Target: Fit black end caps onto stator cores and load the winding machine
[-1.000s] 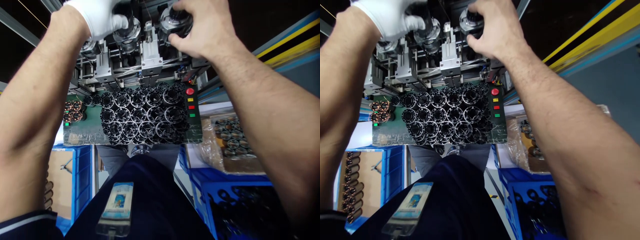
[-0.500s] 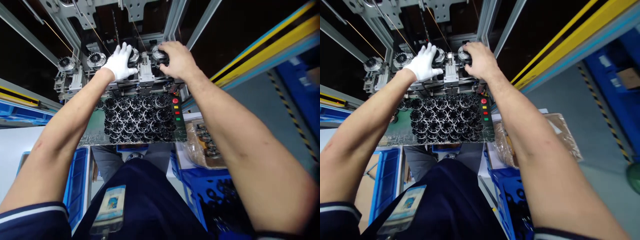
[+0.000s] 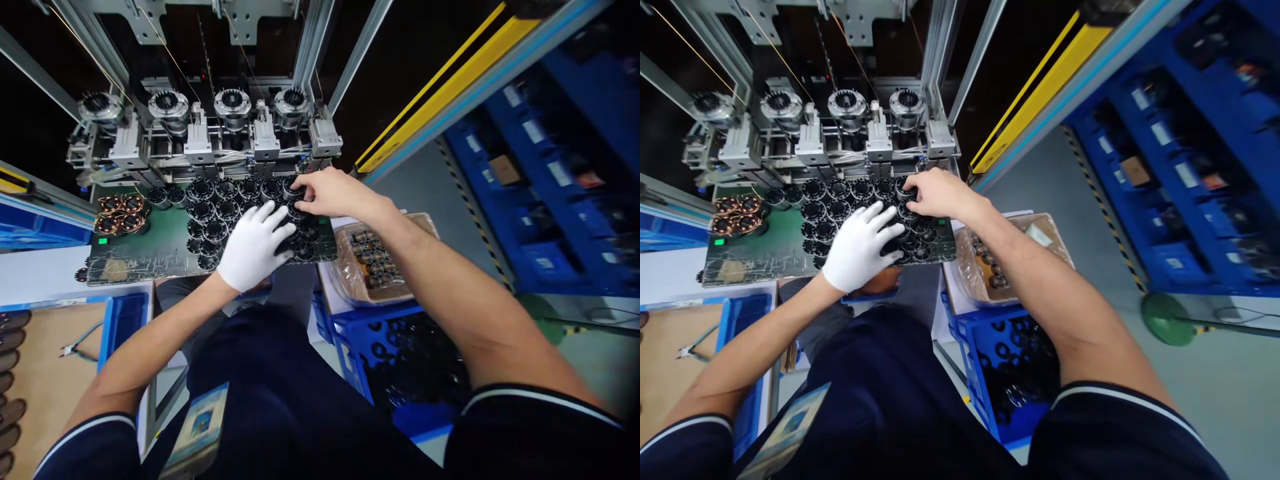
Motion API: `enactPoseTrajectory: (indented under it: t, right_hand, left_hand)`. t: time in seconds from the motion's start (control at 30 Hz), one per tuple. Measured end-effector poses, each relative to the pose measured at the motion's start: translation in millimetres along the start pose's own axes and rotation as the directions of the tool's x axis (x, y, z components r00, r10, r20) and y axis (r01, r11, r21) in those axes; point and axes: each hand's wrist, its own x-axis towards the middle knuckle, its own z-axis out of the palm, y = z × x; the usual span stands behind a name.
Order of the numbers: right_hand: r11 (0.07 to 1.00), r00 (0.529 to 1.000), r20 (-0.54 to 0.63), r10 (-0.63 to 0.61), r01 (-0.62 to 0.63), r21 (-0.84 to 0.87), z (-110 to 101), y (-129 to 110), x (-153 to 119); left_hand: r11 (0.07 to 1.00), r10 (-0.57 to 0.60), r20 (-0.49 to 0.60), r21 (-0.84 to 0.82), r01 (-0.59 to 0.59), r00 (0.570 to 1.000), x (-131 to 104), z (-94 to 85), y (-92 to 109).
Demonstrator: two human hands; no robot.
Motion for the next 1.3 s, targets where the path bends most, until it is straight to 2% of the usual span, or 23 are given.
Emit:
enactPoseTrajectory:
  t: [0.1, 0.17, 0.47, 0.57, 0.67, 0.73, 0.77, 0.83, 0.9, 0.93, 0.97, 1.03, 1.07, 1.13, 1.3]
  right_hand:
    - [0.997, 0.996, 0.061, 0.059, -0.056, -0.049, -1, -13, 17]
    - [0.994, 0.992, 0.089, 0.087, -0.080, -0.074, -3, -19, 24]
    - [0.988, 0.981, 0.127, 0.146, -0.138, -0.070, -9, -30, 24]
    - [0.990, 0.978, 0.157, 0.140, -0.132, -0.057, -12, -30, 22]
    - [0.994, 0.971, 0.210, 0.113, -0.113, -0.013, -27, -23, 15]
    - [0.996, 0.977, 0.196, 0.079, -0.086, 0.031, -44, -12, 13]
    - [0.997, 0.990, 0.134, 0.051, -0.057, 0.043, -52, -6, 14]
    - [0.999, 0.995, -0.095, -0.027, 0.028, 0.014, -65, 9, 24]
    - [0.993, 0.947, -0.302, -0.111, 0.094, -0.072, -70, 20, 44]
    - [0.988, 0.927, -0.350, -0.138, 0.106, -0.110, -70, 23, 56]
    - [0.985, 0.919, -0.365, -0.149, 0.107, -0.135, -68, 26, 69]
    - [0.984, 0.922, -0.360, -0.142, 0.092, -0.151, -61, 28, 93]
    - [0.985, 0.923, -0.361, -0.132, 0.081, -0.152, -57, 28, 103]
    - [0.985, 0.926, -0.358, -0.118, 0.064, -0.160, -48, 31, 121]
    - [0.983, 0.942, -0.311, -0.126, 0.075, -0.169, -35, 50, 147]
  left_hand:
    - [0.999, 0.005, -0.043, 0.038, -0.004, 0.999, 5, 20.3, 7]
    - [0.998, 0.009, -0.089, 0.059, -0.004, 0.996, 4, 27.6, 6]
    - [1.000, 0.010, -0.123, 0.012, -0.009, 0.992, -1, 35.9, 1]
    - [1.000, 0.004, -0.105, -0.011, -0.005, 0.994, -3, 32.6, 8]
    - [0.998, -0.026, -0.111, -0.068, 0.019, 0.993, -13, 7.6, 4]
    - [0.991, -0.091, -0.176, -0.116, 0.072, 0.980, -23, -22.5, -24]
    - [0.983, -0.147, -0.225, -0.140, 0.118, 0.963, -29, -39.8, -49]
    - [0.963, -0.257, -0.347, -0.165, 0.211, 0.902, -37, -73.6, -120]
    - [0.948, -0.317, -0.353, -0.140, 0.285, 0.880, -39, -100.2, -205]
    - [0.929, -0.369, -0.327, -0.150, 0.338, 0.870, -38, -109.5, -247]
    - [0.913, -0.406, -0.256, -0.162, 0.375, 0.877, -34, -116.1, -285]
    - [0.896, -0.441, -0.184, -0.152, 0.418, 0.878, -25, -121.1, -342]
    - [0.889, -0.454, -0.157, -0.146, 0.434, 0.877, -21, -119.9, -361]
    - [0.884, -0.465, -0.136, -0.130, 0.450, 0.875, -14, -111.9, -380]
    - [0.910, -0.415, -0.069, -0.059, 0.412, 0.907, -18, -84.4, -380]
